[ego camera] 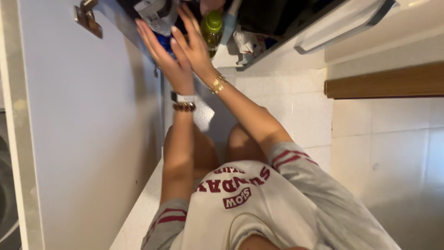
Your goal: The recorder loads a washing machine with clothes and organizes various detergent bottles and laundry supplies in a bathroom.
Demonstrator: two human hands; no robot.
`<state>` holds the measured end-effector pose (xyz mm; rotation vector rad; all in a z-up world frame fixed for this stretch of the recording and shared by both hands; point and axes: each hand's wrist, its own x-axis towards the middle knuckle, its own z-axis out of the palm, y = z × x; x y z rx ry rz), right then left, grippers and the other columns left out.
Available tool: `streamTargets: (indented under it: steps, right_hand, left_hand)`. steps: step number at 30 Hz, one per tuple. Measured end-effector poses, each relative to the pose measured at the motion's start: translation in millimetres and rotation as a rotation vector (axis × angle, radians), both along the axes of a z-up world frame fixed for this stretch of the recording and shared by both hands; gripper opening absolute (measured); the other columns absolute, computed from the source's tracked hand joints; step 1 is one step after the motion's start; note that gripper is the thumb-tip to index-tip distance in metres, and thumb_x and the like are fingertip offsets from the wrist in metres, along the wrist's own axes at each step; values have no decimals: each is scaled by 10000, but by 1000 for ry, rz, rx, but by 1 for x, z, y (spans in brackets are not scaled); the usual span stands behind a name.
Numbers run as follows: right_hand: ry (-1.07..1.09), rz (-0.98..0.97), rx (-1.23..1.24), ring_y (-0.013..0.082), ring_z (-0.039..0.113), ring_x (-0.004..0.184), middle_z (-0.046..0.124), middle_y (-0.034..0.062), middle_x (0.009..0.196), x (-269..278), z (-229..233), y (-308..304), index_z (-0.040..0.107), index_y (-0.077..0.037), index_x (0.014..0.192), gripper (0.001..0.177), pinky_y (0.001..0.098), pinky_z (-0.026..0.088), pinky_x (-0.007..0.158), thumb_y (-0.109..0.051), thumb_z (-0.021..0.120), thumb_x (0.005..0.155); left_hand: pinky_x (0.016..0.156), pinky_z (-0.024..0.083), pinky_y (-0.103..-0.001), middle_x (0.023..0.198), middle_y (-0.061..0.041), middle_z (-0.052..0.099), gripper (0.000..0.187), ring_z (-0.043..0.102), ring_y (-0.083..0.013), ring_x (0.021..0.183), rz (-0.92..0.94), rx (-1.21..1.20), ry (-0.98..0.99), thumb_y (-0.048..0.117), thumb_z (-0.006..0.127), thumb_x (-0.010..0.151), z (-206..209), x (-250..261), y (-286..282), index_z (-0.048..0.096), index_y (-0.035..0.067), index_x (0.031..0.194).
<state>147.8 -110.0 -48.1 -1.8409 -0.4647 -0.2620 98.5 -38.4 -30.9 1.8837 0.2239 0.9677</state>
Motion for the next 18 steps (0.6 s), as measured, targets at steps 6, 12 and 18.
streamTargets:
  steps: [6,12,18]
  right_hand:
    - [78,-62,39,221,575,1437,464,131,1624,-49,35,-36,721,-91,1318,321,316,490,1180,-288,614,1088]
    - [209,-38,19,245,560,1431,487,124,1614,-72,36,-47,761,-76,1262,367,338,452,1172,-299,505,1121]
    - [94,-34,-174,318,474,1519,392,126,1667,-72,28,-50,656,-87,1410,398,394,385,1260,-315,479,1136]
  left_hand:
    - [1347,113,-521,1710,-150,183,646,100,-385,1622,88,18,111,316,528,1155,11,-52,-26,224,65,1667]
    - [1321,97,-559,1747,-161,192,663,63,-436,1652,0,103,216,266,542,1112,-32,-68,-27,232,65,1662]
    - [1350,102,-581,1743,-174,170,683,40,-448,1641,-48,111,248,256,547,1079,-55,-57,-28,240,52,1653]
